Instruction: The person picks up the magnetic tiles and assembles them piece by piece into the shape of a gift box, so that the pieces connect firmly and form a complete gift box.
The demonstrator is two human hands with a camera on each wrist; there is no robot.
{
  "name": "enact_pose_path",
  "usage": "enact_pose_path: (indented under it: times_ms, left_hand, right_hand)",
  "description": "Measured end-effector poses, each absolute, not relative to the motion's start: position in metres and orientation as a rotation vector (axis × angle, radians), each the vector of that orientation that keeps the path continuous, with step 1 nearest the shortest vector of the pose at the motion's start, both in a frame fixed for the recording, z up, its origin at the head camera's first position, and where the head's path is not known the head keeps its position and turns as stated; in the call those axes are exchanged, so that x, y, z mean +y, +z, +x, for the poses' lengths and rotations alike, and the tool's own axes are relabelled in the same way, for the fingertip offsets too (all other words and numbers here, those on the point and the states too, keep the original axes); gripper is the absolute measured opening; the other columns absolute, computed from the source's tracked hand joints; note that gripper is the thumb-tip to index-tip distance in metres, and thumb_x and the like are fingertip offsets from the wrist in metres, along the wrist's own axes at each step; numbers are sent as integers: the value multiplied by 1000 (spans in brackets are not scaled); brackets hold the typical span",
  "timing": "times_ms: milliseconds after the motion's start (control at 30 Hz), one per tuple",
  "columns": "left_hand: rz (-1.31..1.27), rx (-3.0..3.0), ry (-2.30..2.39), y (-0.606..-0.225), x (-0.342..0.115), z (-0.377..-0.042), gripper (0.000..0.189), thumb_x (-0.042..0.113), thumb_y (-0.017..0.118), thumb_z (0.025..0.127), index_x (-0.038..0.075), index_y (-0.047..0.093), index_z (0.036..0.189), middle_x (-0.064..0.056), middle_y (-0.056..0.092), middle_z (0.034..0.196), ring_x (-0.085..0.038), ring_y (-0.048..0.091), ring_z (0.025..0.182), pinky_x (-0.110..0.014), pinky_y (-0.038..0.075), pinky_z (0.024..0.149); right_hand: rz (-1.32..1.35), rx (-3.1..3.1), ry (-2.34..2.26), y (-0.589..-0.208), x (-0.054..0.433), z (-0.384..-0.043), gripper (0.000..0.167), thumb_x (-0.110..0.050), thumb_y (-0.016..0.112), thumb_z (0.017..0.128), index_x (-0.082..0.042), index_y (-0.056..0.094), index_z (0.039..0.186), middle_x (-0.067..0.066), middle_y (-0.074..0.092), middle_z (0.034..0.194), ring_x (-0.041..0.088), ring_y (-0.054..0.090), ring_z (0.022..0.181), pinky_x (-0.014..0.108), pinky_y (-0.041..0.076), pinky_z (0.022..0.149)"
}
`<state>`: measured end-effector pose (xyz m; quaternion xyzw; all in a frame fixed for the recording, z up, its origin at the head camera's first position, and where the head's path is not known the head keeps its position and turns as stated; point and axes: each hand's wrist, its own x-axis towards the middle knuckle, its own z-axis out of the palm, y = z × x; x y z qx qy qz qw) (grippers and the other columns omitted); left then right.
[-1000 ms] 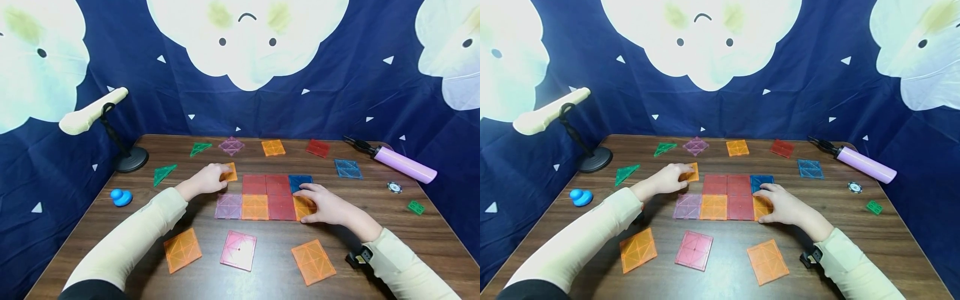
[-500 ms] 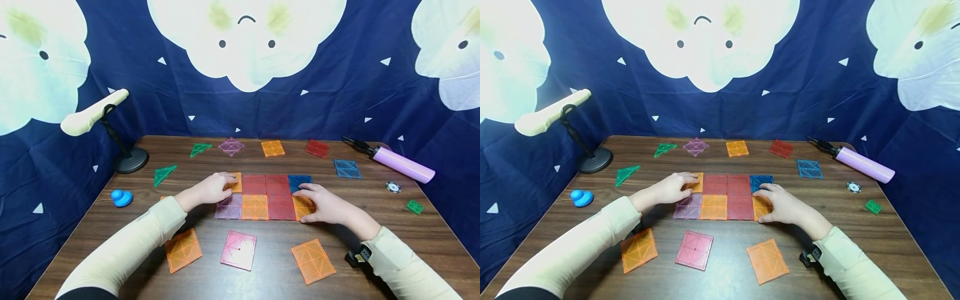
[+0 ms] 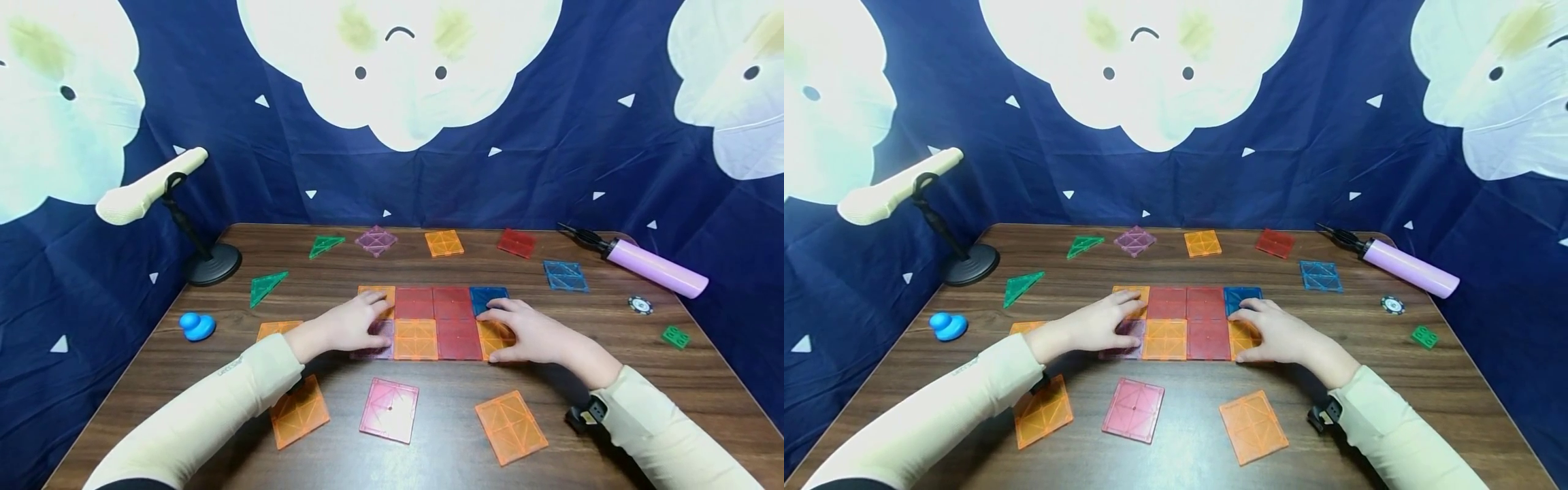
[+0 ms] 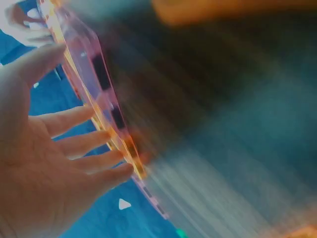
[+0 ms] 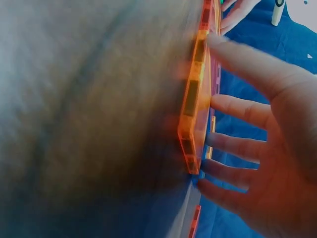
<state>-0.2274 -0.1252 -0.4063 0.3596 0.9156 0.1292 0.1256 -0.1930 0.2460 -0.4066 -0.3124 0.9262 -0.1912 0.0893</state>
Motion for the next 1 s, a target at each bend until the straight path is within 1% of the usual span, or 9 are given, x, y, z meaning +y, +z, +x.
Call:
enact_pose_path:
  times_ms: [67,167,300,433,500,700,867,1000]
  left_hand:
    - [1055,2648,370,-405,-124,-223,79,44,72,93,-3,45,150,-29,31,159,-49,26,146,-56,28,117]
    - [1057,2640,352,-404,-122,-219,85,49,74,90,-2,44,151,-29,29,159,-51,25,146,-55,28,117]
    - [1052,2654,306,-402,-120,-218,90,51,76,87,-3,45,151,-30,31,159,-51,27,145,-54,28,117]
    - [1048,2655,254,-402,-117,-217,90,51,75,87,-4,44,151,-30,32,158,-51,28,145,-53,29,117]
    - [1044,2654,243,-402,-116,-217,90,50,75,87,-4,44,151,-30,32,158,-51,28,145,-53,29,117]
    - [1066,2657,234,-404,-114,-217,89,50,75,88,-4,45,151,-30,33,157,-51,29,144,-52,30,117]
    - [1068,2664,213,-404,-114,-218,88,50,75,87,-4,46,150,-30,35,157,-51,31,144,-51,30,116]
    - [1063,2671,199,-403,-114,-217,88,51,75,87,-4,46,150,-30,35,156,-51,32,143,-51,31,116]
  right_hand:
    - [-959,2755,-564,-405,245,-197,64,-48,79,87,-10,63,136,25,50,141,46,47,125,64,45,99]
    - [-986,2755,-562,-403,242,-209,61,-47,76,90,-8,63,136,23,53,137,43,48,121,61,46,98]
    - [-978,2769,-567,-400,233,-235,52,-38,72,96,-6,63,135,22,55,137,43,49,125,61,41,103]
    - [-973,2780,-551,-397,220,-267,45,-25,68,100,0,60,137,26,54,141,44,47,132,60,36,110]
    - [-952,2782,-541,-395,214,-282,46,-21,66,101,2,57,140,26,51,145,44,45,136,59,33,112]
    - [-834,2798,-475,-399,197,-318,51,-15,59,104,4,46,149,29,37,156,44,35,144,56,28,116]
    - [-790,2817,-437,-408,189,-336,50,-8,53,105,5,42,152,28,30,160,43,27,148,54,25,118]
    - [-816,2802,-429,-413,184,-342,49,-2,50,104,3,43,152,26,31,160,42,27,148,54,25,118]
